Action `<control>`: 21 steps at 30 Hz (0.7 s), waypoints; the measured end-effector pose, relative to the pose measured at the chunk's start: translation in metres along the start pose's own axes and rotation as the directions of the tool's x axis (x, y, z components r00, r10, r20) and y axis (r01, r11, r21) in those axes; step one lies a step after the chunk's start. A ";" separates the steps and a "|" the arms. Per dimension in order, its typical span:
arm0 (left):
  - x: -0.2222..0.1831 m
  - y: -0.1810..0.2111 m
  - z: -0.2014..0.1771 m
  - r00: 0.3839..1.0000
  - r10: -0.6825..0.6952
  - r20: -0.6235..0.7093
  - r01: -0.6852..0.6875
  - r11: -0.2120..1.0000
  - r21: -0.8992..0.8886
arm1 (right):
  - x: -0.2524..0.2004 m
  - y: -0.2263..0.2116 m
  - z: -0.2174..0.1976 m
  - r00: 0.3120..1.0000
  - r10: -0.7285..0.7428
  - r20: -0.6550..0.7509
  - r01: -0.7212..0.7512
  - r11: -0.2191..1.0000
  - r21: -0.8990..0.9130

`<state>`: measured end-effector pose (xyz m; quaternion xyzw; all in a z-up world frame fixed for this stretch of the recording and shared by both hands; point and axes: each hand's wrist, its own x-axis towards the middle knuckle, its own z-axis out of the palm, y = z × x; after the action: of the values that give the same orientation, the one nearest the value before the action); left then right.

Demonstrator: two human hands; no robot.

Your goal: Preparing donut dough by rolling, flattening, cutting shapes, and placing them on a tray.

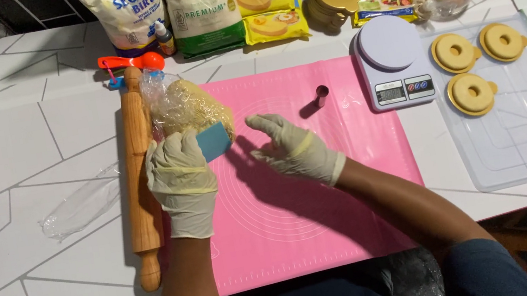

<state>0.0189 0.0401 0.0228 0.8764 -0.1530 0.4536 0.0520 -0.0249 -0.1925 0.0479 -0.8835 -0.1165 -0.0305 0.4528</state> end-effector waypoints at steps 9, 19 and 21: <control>0.007 0.010 -0.065 0.870 -0.109 0.481 0.265 0.926 -0.269 | 0.013 -0.010 0.021 0.952 -0.304 -0.025 0.304 0.941 0.149; 0.014 -0.040 -0.034 0.717 -0.232 0.657 0.493 0.836 -0.242 | 0.010 0.016 -0.023 0.987 -0.135 0.085 0.098 0.934 0.343; 0.021 -0.042 -0.031 0.756 -0.241 0.609 0.465 0.852 -0.240 | 0.007 0.005 -0.028 0.986 -0.150 0.076 0.114 0.928 0.355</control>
<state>0.0194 0.0821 0.0603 0.9556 -0.0740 0.1210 0.2584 -0.0151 -0.2170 0.0619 -0.7796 -0.2021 0.0055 0.5928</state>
